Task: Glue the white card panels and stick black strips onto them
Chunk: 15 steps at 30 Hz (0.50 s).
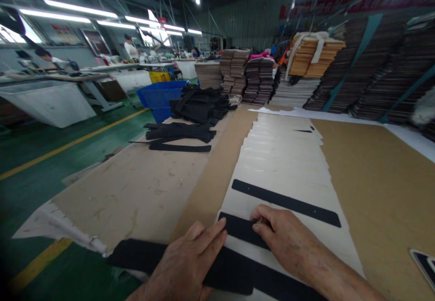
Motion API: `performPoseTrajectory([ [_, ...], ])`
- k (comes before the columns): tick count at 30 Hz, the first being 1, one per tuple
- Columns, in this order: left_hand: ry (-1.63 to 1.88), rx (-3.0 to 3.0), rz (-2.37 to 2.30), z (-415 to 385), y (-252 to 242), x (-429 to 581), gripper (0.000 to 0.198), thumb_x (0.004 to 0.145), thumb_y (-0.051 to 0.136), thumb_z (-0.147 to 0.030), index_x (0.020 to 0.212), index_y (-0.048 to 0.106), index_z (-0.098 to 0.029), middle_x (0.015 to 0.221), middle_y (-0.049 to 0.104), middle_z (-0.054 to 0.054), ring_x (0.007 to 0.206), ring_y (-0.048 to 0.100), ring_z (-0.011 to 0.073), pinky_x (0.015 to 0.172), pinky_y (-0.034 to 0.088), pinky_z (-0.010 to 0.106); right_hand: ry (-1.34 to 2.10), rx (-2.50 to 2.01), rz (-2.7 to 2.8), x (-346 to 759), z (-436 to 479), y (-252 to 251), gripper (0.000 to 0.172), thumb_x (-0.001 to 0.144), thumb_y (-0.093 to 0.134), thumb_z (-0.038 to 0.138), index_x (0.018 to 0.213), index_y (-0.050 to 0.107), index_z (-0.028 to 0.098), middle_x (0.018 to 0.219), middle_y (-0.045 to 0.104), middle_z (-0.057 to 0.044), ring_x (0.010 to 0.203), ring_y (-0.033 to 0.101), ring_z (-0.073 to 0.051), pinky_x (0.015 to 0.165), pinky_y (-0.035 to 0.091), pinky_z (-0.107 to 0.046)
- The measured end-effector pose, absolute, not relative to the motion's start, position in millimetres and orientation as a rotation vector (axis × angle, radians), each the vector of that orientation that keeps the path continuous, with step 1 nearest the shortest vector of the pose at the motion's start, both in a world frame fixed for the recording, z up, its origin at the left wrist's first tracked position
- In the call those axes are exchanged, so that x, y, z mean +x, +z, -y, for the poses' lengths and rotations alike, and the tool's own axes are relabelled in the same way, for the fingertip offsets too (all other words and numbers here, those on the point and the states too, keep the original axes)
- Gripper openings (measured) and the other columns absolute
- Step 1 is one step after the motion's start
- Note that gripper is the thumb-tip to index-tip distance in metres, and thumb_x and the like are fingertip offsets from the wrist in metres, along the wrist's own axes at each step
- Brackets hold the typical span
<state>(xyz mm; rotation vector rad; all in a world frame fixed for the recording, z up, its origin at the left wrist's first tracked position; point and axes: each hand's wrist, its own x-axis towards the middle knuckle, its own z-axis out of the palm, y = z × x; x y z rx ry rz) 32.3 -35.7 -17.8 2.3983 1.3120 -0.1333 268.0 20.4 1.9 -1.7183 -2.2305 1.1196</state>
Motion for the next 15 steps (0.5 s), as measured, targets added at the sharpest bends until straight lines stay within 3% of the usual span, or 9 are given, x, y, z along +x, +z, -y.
performPoseTrajectory([
  [11, -0.145, 2.395, -1.351, 36, -15, 35, 0.073, 0.078, 0.057, -0.027, 0.147, 0.036, -0.014, 0.159, 0.024, 0.005, 0.131, 0.040, 0.0316, 0.111, 0.041, 0.045, 1.069, -1.737, 2.196, 271, -21, 1, 0.021, 0.088, 0.047, 0.034, 0.095, 0.065, 0.026, 0.074, 0.064, 0.002, 0.069, 0.056, -0.016, 0.065, 0.039, -0.030],
  [15, -0.215, 2.453, -1.398, 34, -18, 35, 0.079, 0.070, 0.053, -0.019, 0.147, 0.036, -0.015, 0.159, 0.024, 0.004, 0.134, 0.038, 0.0330, 0.112, 0.041, 0.049, 1.208, -1.793, 2.068, 319, -11, 12, 0.032, 0.079, 0.063, 0.039, 0.109, 0.065, 0.027, 0.092, 0.068, 0.000, 0.084, 0.061, -0.020, 0.074, 0.045, -0.030],
])
